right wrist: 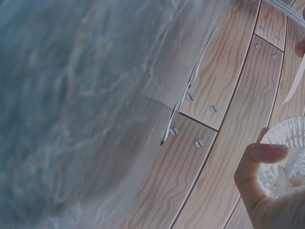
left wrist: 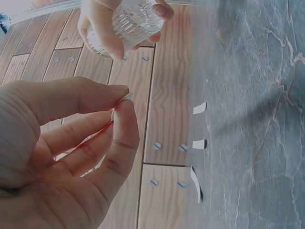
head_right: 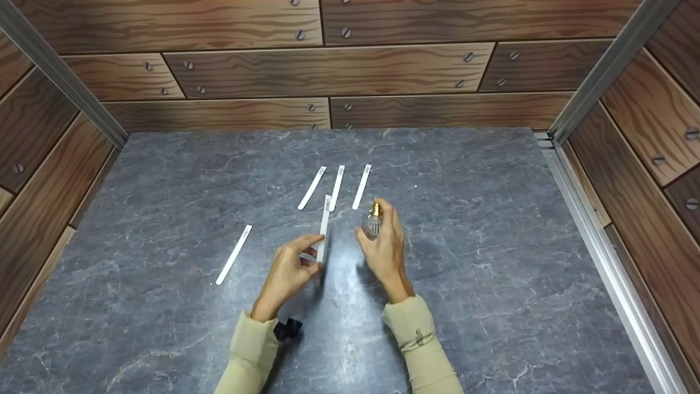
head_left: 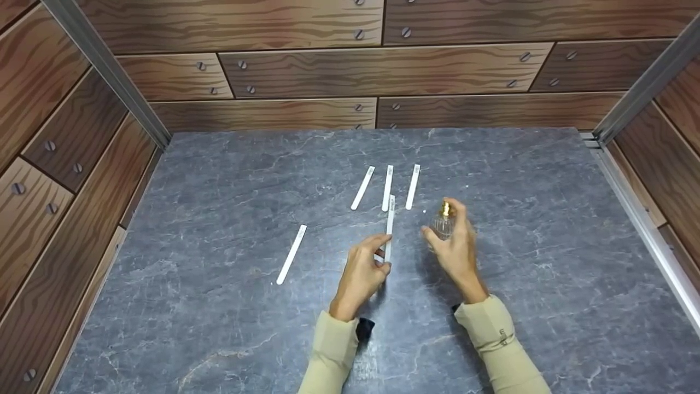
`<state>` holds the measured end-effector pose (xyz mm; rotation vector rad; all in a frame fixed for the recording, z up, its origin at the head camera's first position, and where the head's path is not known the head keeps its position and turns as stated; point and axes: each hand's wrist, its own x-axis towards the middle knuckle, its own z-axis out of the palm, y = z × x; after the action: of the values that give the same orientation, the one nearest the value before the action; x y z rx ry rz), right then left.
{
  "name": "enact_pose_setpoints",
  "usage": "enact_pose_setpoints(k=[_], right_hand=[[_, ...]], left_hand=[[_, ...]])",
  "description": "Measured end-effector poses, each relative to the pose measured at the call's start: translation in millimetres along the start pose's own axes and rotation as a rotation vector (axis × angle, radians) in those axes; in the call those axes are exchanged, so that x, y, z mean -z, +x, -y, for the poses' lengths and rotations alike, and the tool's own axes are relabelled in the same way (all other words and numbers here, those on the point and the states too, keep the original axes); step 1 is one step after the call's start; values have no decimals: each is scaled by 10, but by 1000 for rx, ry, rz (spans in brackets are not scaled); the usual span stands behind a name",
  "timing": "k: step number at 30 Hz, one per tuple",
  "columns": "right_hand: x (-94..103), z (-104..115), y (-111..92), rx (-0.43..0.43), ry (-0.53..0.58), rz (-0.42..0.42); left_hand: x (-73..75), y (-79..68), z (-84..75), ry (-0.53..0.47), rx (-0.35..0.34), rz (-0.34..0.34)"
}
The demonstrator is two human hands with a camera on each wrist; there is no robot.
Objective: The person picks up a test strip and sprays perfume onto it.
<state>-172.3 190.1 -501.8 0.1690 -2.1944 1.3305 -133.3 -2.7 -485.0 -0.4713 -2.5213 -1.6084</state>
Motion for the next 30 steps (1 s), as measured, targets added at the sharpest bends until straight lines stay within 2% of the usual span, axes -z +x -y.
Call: enact_pose_setpoints(k=[8,18,24,30], right_hand=[[14,33,15,-47,16,-26],[28,28,3,-25,-23,-19],[44,30,10,-61,7,-60],[59,23,-1,-69,14,-64]], left_hand=[[-7,6,4,-25,-8,0],[10,17,-7,-6,-2,-5],[32,25,2,-2,-8,-5],[46,33,51,-14,-7,-3]])
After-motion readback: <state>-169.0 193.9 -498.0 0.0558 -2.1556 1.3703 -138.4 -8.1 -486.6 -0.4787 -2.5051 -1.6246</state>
